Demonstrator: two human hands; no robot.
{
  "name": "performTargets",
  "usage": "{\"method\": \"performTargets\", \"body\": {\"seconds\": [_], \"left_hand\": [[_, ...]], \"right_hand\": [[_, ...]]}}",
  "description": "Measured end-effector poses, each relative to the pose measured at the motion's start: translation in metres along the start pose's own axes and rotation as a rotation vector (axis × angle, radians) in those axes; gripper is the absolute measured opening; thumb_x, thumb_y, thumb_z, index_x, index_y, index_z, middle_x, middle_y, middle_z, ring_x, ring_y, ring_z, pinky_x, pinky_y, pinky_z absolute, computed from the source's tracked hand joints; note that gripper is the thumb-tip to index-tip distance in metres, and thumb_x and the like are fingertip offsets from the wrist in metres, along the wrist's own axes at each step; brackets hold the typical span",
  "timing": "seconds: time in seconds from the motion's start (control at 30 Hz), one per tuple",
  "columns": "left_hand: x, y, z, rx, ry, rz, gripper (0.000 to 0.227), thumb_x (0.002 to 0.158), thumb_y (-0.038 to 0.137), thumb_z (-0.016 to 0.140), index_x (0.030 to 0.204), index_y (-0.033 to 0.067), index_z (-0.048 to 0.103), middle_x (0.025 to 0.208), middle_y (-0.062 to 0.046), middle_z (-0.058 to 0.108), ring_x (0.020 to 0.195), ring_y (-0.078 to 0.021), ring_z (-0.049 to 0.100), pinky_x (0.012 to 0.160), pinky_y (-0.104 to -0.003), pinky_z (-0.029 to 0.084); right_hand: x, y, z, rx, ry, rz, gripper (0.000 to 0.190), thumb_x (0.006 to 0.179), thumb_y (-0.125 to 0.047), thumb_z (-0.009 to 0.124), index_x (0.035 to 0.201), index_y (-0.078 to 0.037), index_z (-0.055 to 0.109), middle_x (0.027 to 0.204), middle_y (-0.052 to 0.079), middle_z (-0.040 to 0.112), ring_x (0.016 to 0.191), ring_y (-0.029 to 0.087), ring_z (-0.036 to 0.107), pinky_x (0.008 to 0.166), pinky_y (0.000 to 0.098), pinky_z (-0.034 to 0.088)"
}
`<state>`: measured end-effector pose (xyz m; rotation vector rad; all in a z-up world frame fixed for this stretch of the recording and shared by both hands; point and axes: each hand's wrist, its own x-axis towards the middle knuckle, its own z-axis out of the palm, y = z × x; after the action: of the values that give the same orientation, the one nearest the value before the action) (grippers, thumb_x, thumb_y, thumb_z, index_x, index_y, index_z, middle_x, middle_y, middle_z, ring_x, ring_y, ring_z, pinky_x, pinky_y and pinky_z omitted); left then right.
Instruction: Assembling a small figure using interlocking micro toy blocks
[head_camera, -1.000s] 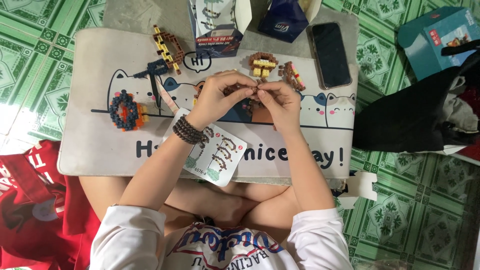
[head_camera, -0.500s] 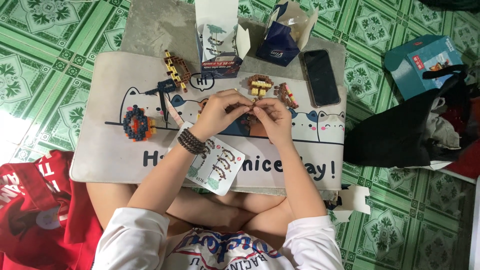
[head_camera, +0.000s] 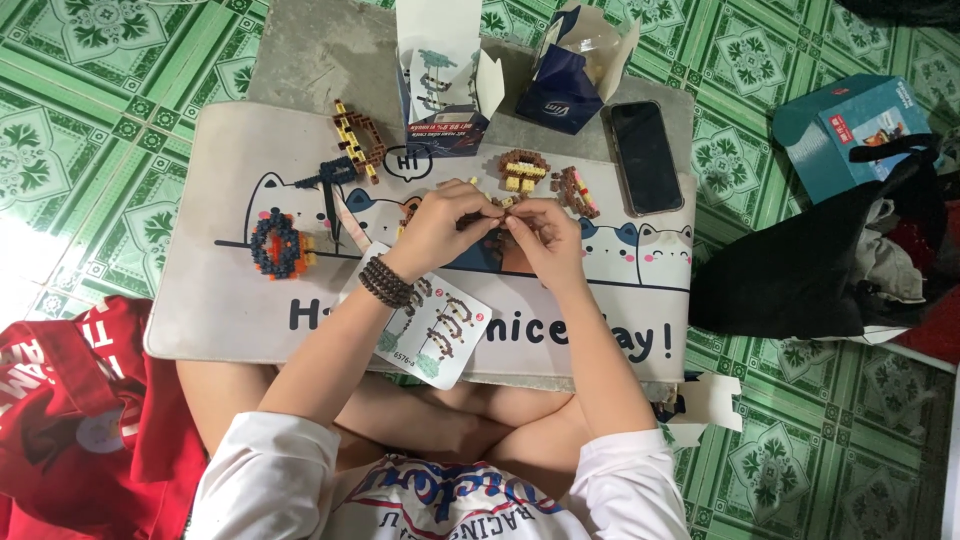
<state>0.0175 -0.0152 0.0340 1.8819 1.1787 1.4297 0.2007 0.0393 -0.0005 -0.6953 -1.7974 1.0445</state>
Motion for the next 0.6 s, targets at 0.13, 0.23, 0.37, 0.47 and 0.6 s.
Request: {"method": "performTargets", "body": {"seconds": [0.13, 0.23, 0.37, 0.47, 0.6], "left_hand": [[-0.0006, -0.0004, 0.0009, 0.019, 0.011, -0.001, 0.006, 0.082, -0.002, 0.066, 0.084, 0.0032, 0.067, 0.073, -0.012, 0.061, 0.075, -0.0269, 0.060, 0.067, -0.032, 0.047], [-0.0018, -0.0004, 0.0018, 0.020, 0.010, -0.003, 0.006, 0.081, -0.003, 0.066, 0.084, 0.0026, 0.067, 0.074, -0.013, 0.061, 0.077, -0.0280, 0.060, 0.068, -0.034, 0.048], [-0.0022, 0.0002, 0.0015, 0.049, 0.005, 0.017, 0.006, 0.080, -0.004, 0.066, 0.082, 0.0010, 0.066, 0.073, -0.013, 0.061, 0.077, -0.0289, 0.060, 0.067, -0.034, 0.048], [-0.0019, 0.0014, 0.0010, 0.052, 0.008, 0.026, 0.006, 0.080, -0.005, 0.065, 0.082, 0.0008, 0.065, 0.071, -0.013, 0.060, 0.076, -0.0285, 0.059, 0.066, -0.034, 0.048], [-0.0004, 0.0023, -0.0002, 0.040, 0.012, 0.012, 0.008, 0.081, -0.003, 0.065, 0.084, 0.0048, 0.066, 0.072, -0.010, 0.060, 0.078, -0.0251, 0.059, 0.067, -0.032, 0.047]], "right_hand": [[0.0025, -0.0064, 0.0005, -0.006, -0.009, -0.009, 0.009, 0.086, -0.001, 0.066, 0.094, 0.001, 0.064, 0.083, 0.019, 0.069, 0.079, 0.028, 0.068, 0.062, 0.0336, 0.054], [0.0013, -0.0058, 0.0003, 0.014, -0.017, -0.020, 0.008, 0.086, 0.001, 0.065, 0.093, 0.002, 0.063, 0.084, 0.020, 0.069, 0.081, 0.028, 0.068, 0.064, 0.0355, 0.054], [0.0008, -0.0049, 0.0000, 0.009, -0.025, -0.019, 0.007, 0.085, 0.002, 0.066, 0.092, 0.002, 0.063, 0.082, 0.021, 0.068, 0.079, 0.029, 0.068, 0.062, 0.0358, 0.054], [0.0004, -0.0060, -0.0007, 0.019, -0.030, -0.009, 0.008, 0.085, 0.002, 0.066, 0.091, 0.003, 0.062, 0.082, 0.021, 0.068, 0.079, 0.027, 0.068, 0.062, 0.0352, 0.053], [0.0001, -0.0046, -0.0025, 0.043, -0.034, 0.108, 0.017, 0.086, -0.003, 0.067, 0.102, 0.000, 0.060, 0.089, 0.021, 0.067, 0.081, 0.027, 0.068, 0.065, 0.0367, 0.055]]}}
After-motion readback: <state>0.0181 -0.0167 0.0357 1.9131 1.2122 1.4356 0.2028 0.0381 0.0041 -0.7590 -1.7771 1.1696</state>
